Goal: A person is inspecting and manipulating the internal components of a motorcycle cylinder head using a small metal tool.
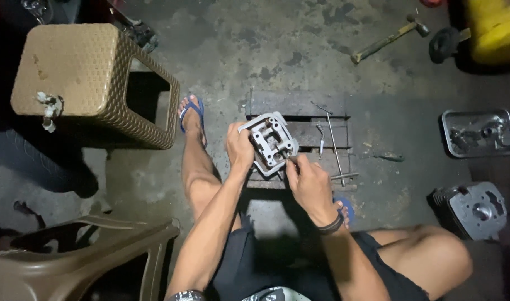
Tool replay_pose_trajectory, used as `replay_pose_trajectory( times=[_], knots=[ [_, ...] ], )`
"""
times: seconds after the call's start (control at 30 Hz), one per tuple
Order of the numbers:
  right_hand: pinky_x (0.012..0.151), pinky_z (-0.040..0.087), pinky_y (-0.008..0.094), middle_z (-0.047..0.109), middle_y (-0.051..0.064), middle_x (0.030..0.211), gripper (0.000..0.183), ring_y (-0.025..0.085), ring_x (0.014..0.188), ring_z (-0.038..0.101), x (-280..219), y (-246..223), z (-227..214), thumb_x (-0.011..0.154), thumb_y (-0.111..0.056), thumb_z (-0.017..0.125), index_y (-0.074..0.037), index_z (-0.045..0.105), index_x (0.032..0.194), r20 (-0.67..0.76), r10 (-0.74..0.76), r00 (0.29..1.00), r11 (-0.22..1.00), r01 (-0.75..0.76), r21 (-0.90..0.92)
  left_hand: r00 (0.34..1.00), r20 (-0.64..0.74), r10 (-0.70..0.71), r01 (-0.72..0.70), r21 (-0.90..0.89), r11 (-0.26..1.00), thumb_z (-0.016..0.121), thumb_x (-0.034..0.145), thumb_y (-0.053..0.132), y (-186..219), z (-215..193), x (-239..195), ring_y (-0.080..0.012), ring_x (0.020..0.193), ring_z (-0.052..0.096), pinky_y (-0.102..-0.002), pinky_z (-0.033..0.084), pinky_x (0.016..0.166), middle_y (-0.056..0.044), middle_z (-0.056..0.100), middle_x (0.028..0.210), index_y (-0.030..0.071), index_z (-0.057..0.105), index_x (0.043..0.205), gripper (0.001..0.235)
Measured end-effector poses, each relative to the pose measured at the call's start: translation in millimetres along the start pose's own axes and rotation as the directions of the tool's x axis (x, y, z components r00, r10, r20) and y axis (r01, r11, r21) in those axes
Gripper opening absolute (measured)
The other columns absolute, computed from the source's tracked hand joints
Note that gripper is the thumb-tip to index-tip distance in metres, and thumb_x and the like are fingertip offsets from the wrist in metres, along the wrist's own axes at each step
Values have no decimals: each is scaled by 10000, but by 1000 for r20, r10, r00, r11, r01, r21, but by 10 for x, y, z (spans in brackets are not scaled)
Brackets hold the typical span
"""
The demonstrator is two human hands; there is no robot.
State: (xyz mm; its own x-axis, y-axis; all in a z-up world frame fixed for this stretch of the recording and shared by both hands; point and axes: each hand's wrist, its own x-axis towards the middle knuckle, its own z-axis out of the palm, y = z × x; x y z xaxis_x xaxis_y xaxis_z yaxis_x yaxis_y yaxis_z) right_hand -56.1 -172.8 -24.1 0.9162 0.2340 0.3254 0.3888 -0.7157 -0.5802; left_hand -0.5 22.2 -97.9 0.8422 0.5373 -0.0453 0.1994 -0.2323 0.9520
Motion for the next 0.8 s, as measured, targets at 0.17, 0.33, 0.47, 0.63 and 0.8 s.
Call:
replay_pose_trajectory(
  times=[0.17,0.33,0.47,0.63,0.8],
  knots=[
    [646,566,359,658,101,561,84,279,614,727,-32,127,73,970,-177,684,-115,679,914,-4,-21,1000,999,21,-35,1000,2,20,-20,-1,1000,474,833,211,69,8,-38,-312,965,597,-410,438,966,-131,559,936,101,682,917,249],
    [629,561,381,694,107,605,149,281,636,739,21,29,-110,993,-213,669,-104,669,891,98,16,995,999,-13,-37,998,-4,63,-62,20,998,476,850,211,68,39,2,-350,993,594,-423,441,963,-159,548,954,104,668,934,236],
    [620,571,363,696,90,620,135,270,633,736,11,5,-131,1007,-207,647,-110,696,927,132,78,988,996,-73,-43,998,22,54,-54,23,998,471,835,222,-26,50,-31,-323,965,581,-425,432,957,-122,545,938,105,661,916,237],
    [617,557,453,689,109,613,157,340,657,734,32,30,-217,997,-257,631,-113,677,956,205,56,977,990,-27,-141,989,-36,143,-143,13,990,477,810,183,88,71,-64,-386,970,570,-475,417,976,-164,546,932,82,661,936,245],
    [625,561,461,684,118,620,199,350,666,736,32,-17,-326,994,-312,605,-130,653,929,264,26,964,975,33,-218,958,16,285,-285,52,957,455,845,184,26,120,-50,-342,1013,595,-439,385,1039,-122,578,960,121,657,987,255]
  ],
)
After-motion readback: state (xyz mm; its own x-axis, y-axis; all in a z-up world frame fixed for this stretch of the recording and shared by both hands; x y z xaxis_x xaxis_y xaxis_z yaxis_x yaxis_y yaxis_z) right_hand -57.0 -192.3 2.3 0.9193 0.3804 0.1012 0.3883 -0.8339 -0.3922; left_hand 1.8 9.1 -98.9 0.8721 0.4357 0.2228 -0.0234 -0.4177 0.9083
